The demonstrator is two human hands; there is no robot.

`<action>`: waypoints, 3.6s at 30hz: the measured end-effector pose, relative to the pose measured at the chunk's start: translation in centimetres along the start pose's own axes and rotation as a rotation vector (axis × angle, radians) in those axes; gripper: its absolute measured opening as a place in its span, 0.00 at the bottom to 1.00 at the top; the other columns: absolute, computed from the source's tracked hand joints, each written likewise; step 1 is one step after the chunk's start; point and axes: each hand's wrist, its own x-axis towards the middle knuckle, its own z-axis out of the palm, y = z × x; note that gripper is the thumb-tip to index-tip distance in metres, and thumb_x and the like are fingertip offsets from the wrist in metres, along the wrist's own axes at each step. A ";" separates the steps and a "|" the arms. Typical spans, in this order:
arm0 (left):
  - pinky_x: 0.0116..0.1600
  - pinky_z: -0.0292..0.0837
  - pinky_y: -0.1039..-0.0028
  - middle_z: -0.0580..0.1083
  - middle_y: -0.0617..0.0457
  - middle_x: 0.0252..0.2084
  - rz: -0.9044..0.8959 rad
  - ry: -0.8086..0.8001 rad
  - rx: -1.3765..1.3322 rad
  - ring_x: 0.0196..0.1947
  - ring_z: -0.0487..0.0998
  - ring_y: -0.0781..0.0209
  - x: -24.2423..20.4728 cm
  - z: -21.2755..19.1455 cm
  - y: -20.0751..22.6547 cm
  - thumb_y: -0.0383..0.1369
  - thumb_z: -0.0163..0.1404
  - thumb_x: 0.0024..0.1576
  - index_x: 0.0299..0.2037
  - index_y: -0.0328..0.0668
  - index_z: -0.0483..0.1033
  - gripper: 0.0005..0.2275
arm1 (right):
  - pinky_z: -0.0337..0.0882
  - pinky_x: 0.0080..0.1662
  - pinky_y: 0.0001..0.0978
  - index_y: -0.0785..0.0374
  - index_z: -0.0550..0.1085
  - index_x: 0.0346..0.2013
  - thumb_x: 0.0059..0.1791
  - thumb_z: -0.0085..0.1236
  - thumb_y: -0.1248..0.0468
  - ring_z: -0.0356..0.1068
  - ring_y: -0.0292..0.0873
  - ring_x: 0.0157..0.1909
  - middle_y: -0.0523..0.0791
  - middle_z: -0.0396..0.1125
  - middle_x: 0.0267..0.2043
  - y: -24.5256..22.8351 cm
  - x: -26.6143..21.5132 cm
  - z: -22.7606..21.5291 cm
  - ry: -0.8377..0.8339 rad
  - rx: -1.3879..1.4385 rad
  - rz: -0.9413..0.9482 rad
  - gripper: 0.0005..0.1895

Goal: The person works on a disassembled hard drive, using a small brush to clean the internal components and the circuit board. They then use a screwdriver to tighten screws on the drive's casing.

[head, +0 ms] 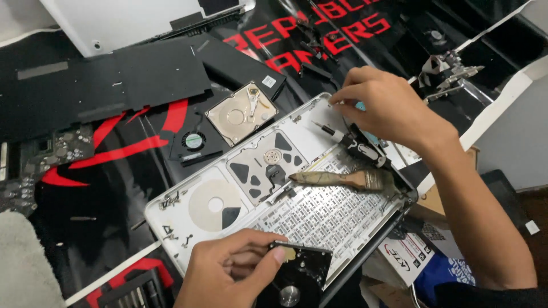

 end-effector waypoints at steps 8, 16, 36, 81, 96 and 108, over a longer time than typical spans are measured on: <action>0.23 0.58 0.75 0.68 0.52 0.13 0.325 -0.025 -0.031 0.17 0.59 0.68 2.9 -0.2 -4.2 0.27 0.70 0.49 0.36 0.32 1.00 0.08 | 0.71 0.32 0.46 0.47 0.85 0.42 0.50 0.62 0.55 0.70 0.47 0.44 0.40 0.70 0.39 0.1 1.1 1.1 0.026 -0.262 0.041 0.09; 0.28 0.61 0.67 0.70 0.43 0.14 0.118 -0.016 -0.024 0.17 0.59 0.62 2.5 -0.1 -2.9 0.25 0.70 0.51 0.39 0.31 1.00 0.08 | 0.70 0.36 0.42 0.49 0.85 0.35 0.49 0.63 0.59 0.69 0.46 0.40 0.39 0.72 0.34 0.5 1.8 1.7 0.127 -0.316 -0.094 0.05; 0.50 0.94 0.62 0.87 0.40 0.34 0.010 -0.125 -0.010 0.35 0.88 0.52 -0.2 -0.5 0.3 0.30 0.64 0.54 0.48 0.42 0.93 0.13 | 0.61 0.48 0.43 0.59 0.77 0.40 0.58 0.46 0.59 0.66 0.46 0.41 0.44 0.69 0.39 -1.1 1.9 0.5 0.044 -0.411 -0.190 0.12; 0.34 0.84 0.82 0.85 0.56 0.31 0.455 -0.251 0.053 0.29 0.85 0.72 0.7 -1.9 -2.1 0.33 0.59 0.56 0.38 0.41 0.86 0.07 | 0.66 0.43 0.54 0.65 0.72 0.41 0.57 0.49 0.60 0.63 0.52 0.36 0.49 0.63 0.36 -19.0 -7.7 -5.0 -0.192 -0.418 -0.621 0.11; 0.29 0.71 0.81 0.83 0.57 0.24 0.374 -0.237 0.063 0.23 0.79 0.74 0.1 -1.9 -1.6 0.34 0.59 0.57 0.38 0.44 0.88 0.06 | 0.75 0.39 0.37 0.50 0.80 0.43 0.50 0.60 0.56 0.78 0.42 0.37 0.37 0.80 0.37 -15.6 -5.7 -5.1 -0.447 0.370 -0.161 0.08; 0.33 0.76 0.82 0.86 0.57 0.28 0.306 -0.249 0.116 0.26 0.83 0.72 -0.2 -2.0 -0.8 0.34 0.59 0.56 0.39 0.44 0.89 0.08 | 0.77 0.35 0.30 0.53 0.81 0.39 0.48 0.64 0.55 0.80 0.36 0.33 0.36 0.81 0.36 -15.9 -5.6 -4.9 -0.437 0.561 -0.124 0.09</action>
